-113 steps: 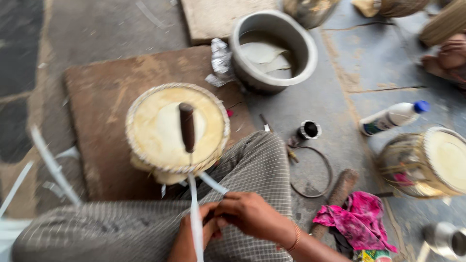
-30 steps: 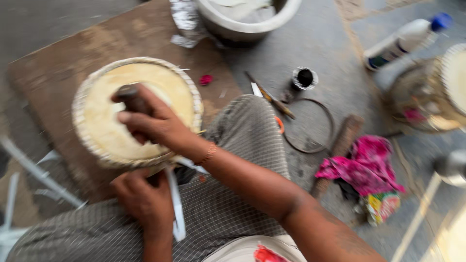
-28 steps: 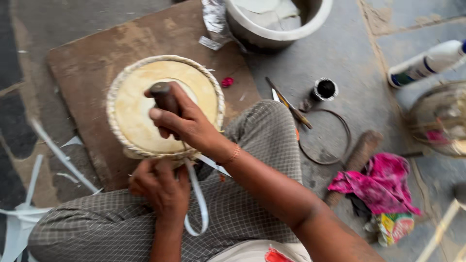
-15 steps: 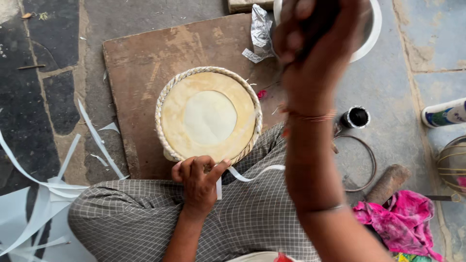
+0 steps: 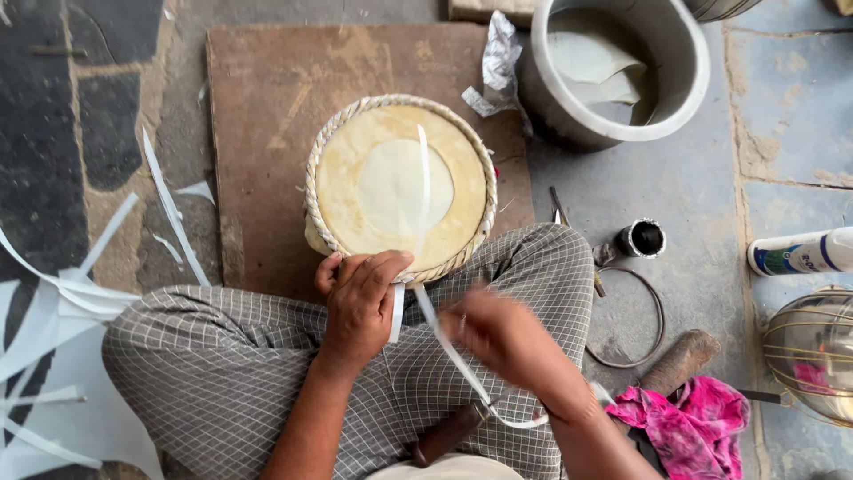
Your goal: The person sits on the floor and uses a hammer-like tool to secure a white plastic strip around the rim of a drum. They repeatedly tap the strip into place while holding it with their other hand.
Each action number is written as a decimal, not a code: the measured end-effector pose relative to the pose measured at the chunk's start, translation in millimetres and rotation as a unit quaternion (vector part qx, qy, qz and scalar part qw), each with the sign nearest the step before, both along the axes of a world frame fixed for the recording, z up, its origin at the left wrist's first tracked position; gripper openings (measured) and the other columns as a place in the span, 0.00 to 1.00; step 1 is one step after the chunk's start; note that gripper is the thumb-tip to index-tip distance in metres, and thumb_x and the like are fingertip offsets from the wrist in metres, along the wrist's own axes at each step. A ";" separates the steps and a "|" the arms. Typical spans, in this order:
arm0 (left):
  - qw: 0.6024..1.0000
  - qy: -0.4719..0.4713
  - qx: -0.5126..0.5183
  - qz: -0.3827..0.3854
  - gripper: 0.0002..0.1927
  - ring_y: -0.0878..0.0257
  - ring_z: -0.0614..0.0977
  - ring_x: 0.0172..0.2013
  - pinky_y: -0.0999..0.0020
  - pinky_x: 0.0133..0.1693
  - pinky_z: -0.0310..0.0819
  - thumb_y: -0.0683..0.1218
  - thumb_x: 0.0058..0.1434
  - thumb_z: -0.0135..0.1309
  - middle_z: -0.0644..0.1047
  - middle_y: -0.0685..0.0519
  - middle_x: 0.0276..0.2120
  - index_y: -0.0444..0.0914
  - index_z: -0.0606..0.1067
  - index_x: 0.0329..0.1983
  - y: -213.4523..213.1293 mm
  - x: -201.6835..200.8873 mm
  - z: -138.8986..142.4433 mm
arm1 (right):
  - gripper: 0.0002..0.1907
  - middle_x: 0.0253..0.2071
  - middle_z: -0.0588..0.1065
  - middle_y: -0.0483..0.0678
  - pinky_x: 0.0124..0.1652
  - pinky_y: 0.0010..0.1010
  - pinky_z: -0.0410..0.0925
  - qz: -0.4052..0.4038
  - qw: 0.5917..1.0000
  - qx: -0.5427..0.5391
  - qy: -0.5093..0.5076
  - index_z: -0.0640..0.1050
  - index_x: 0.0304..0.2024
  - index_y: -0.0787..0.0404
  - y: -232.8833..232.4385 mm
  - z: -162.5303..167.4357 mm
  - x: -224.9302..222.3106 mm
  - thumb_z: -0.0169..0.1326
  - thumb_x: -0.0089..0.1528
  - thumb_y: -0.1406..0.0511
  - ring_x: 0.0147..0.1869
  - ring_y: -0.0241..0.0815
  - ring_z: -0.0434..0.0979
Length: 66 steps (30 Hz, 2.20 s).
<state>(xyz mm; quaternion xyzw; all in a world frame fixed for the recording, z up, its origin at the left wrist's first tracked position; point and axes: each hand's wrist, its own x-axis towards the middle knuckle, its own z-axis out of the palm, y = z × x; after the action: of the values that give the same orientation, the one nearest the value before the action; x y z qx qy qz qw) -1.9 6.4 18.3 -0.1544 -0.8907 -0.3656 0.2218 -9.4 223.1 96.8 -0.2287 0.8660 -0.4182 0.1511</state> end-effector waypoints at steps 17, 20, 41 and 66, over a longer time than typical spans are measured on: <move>1.000 0.008 0.009 -0.008 0.19 0.58 0.77 0.46 0.55 0.55 0.52 0.44 0.57 0.59 0.77 0.53 0.45 0.42 0.77 0.53 -2.7 -14.6 19.4 | 0.07 0.37 0.76 0.47 0.44 0.26 0.71 -0.191 0.957 -0.180 0.123 0.75 0.43 0.63 5.2 11.9 -114.6 0.61 0.69 0.67 0.42 0.38 0.75; 0.999 -0.033 -0.011 0.001 0.09 0.59 0.77 0.42 0.55 0.52 0.53 0.49 0.58 0.64 0.76 0.55 0.38 0.45 0.81 0.40 0.4 -15.9 20.8 | 0.13 0.38 0.75 0.52 0.40 0.29 0.70 -0.219 0.954 0.006 0.204 0.75 0.44 0.66 2.9 18.7 -74.5 0.65 0.63 0.68 0.40 0.45 0.75; 0.999 -0.041 -0.009 -0.011 0.05 0.65 0.77 0.33 0.60 0.47 0.56 0.50 0.64 0.61 0.75 0.62 0.29 0.47 0.78 0.34 4.3 -36.9 14.5 | 0.16 0.38 0.69 0.51 0.25 0.28 0.68 -0.186 0.797 -0.567 0.094 0.65 0.61 0.55 -7.9 11.2 -62.0 0.53 0.74 0.66 0.28 0.38 0.71; 0.998 -0.059 0.000 -0.035 0.09 0.61 0.77 0.37 0.56 0.48 0.56 0.49 0.63 0.60 0.73 0.57 0.33 0.43 0.75 0.43 -9.3 -36.3 8.0 | 0.25 0.46 0.67 0.49 0.42 0.29 0.68 -0.129 0.950 -0.077 0.273 0.62 0.68 0.61 -93.4 -31.6 -86.3 0.54 0.72 0.75 0.42 0.37 0.67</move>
<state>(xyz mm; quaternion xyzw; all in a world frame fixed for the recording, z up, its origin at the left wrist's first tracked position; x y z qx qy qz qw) -38.3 -2.8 26.3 -0.1640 -0.8961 -0.3818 0.1561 -95.6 129.7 65.2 -0.2313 0.8613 -0.4214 -0.1649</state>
